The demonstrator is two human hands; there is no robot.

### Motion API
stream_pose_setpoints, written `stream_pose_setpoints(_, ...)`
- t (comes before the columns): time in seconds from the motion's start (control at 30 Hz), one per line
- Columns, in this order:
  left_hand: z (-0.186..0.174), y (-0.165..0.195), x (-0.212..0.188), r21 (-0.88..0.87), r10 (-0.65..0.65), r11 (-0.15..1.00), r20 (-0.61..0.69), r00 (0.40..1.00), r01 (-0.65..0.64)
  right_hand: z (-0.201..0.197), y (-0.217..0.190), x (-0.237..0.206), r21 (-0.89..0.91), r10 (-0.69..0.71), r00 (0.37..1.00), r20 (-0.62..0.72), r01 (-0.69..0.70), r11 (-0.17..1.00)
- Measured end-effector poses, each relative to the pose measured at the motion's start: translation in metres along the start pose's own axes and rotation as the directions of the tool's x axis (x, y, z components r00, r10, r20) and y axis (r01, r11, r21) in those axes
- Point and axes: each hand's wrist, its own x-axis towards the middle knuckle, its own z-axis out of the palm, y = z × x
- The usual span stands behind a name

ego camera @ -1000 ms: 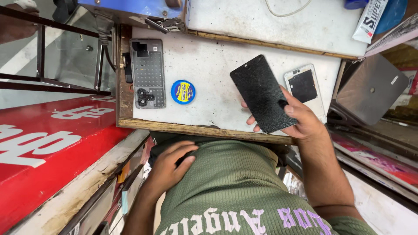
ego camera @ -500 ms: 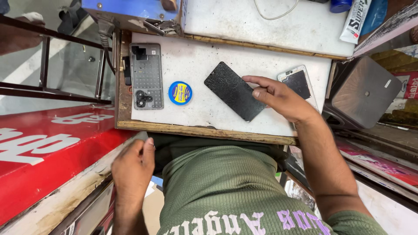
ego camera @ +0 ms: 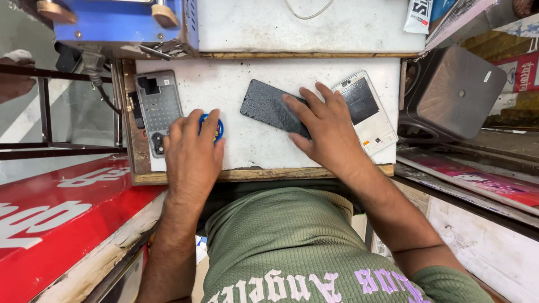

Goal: The person places a phone into a heated screen separator machine and adjusts it, then removes the phone and peels off the separated back panel. They apply adhesive tape to the panel, position it on the phone body, and use a screwdriver-like prying tool to press and trim along the edges of the assembled phone.

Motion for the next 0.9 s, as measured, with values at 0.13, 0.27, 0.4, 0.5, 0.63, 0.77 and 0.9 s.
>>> stream_pose_setpoints(0.13,0.001,-0.016,0.001,-0.015,-0.027,1.000,-0.010,1.000,0.027,0.007,0.010,0.006,-0.055,0.045,0.999,-0.003,-0.045,0.997)
stream_pose_setpoints(0.27,0.005,-0.025,-0.001,-0.008,-0.039,0.999,0.031,0.999,0.039,0.009,0.015,0.008,-0.060,0.045,0.999,0.009,-0.044,0.997)
stream_pose_setpoints(0.4,0.009,-0.031,0.006,-0.045,-0.044,0.998,-0.007,0.999,0.044,0.010,0.013,-0.010,0.066,-0.039,0.982,-0.186,0.052,0.996)
stream_pose_setpoints(0.5,0.008,-0.037,0.024,-0.081,-0.033,0.996,-0.136,0.990,0.022,0.015,0.011,-0.037,0.291,0.047,0.964,-0.261,0.032,0.956)
stream_pose_setpoints(0.63,0.009,-0.033,0.055,0.049,-0.065,0.996,-0.085,0.994,0.069,0.023,0.014,-0.067,0.537,0.188,0.951,-0.244,-0.029,0.843)
stream_pose_setpoints(0.77,-0.003,-0.015,0.039,0.070,0.008,0.997,-0.309,0.951,0.015,0.007,0.037,-0.066,0.586,0.339,0.900,-0.272,-0.124,0.801)
stream_pose_setpoints(0.9,-0.021,0.006,0.012,-0.121,-0.021,0.992,-0.328,0.944,-0.020,-0.037,0.074,-0.029,0.212,0.163,0.838,-0.521,-0.058,0.976)
